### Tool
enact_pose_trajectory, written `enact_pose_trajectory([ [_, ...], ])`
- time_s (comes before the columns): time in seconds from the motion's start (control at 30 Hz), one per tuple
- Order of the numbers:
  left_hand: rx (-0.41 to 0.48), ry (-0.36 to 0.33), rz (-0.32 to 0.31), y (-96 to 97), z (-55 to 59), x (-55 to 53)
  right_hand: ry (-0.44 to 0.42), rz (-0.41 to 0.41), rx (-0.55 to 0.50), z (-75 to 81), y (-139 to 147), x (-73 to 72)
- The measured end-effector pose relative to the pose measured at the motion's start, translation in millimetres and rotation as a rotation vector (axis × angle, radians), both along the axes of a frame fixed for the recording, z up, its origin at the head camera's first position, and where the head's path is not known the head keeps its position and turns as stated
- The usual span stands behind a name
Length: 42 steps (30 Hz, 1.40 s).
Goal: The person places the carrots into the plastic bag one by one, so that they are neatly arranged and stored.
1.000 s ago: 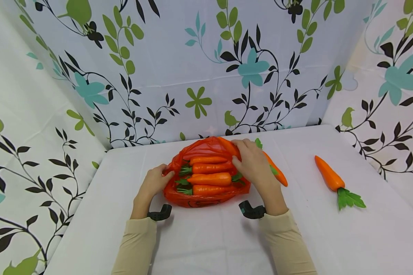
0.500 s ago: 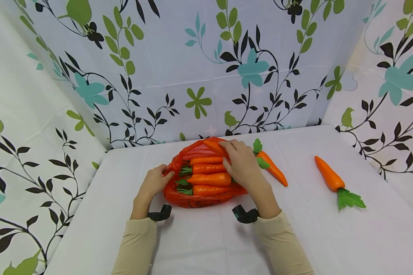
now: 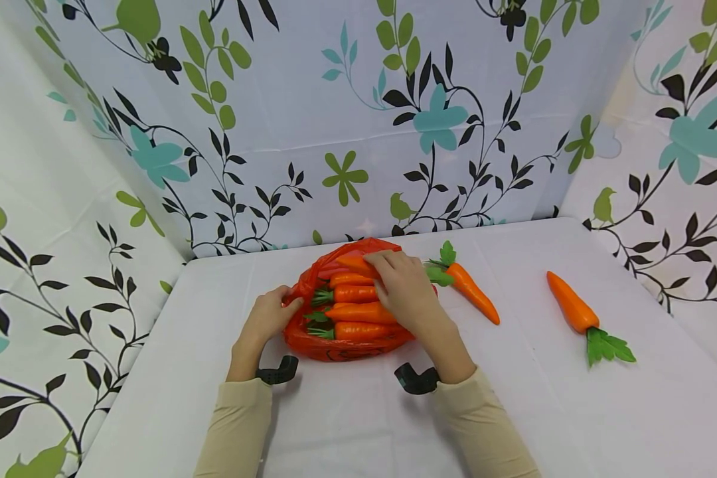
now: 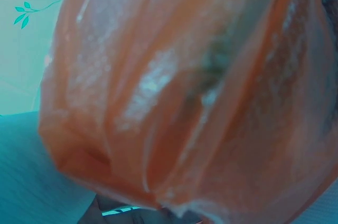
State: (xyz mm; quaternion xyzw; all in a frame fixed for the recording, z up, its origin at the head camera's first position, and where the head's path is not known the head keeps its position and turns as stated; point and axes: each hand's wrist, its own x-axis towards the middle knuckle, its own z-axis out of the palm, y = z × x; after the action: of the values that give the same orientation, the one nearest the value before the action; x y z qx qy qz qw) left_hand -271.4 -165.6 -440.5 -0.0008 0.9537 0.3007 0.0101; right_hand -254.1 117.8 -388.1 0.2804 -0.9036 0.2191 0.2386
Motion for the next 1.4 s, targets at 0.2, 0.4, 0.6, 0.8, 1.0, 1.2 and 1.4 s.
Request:
enact_pose_trajectory([
  [0.2,0.001,0.007,0.001,-0.5,-0.3,0.1,0.028,0.036,0.021,-6.3,-9.5,-0.1],
  [0.4,0.008,0.002,0.0,-0.7,-0.4,-1.4,0.064,0.058,0.052,-7.6,-17.8,2.9],
  [0.6,0.014,-0.002,0.0,-0.7,0.1,-1.5,0.092,0.06,0.091,-9.8,-22.3,3.9],
  [0.8,0.018,0.01,-0.006,-0.8,0.5,-1.6,0.107,0.052,0.114,-10.5,-24.3,4.6],
  [1.0,0.018,0.018,-0.01,-0.7,1.2,-0.6,0.127,0.06,0.129,-11.7,-26.0,5.2],
  [1.2,0.021,0.003,-0.003,-0.4,1.8,0.1,0.169,0.096,0.125,-16.8,-29.8,4.1],
  [1.4,0.014,0.002,-0.005,-1.3,0.8,-0.1,0.248,0.135,0.128,-21.7,-34.9,3.5],
])
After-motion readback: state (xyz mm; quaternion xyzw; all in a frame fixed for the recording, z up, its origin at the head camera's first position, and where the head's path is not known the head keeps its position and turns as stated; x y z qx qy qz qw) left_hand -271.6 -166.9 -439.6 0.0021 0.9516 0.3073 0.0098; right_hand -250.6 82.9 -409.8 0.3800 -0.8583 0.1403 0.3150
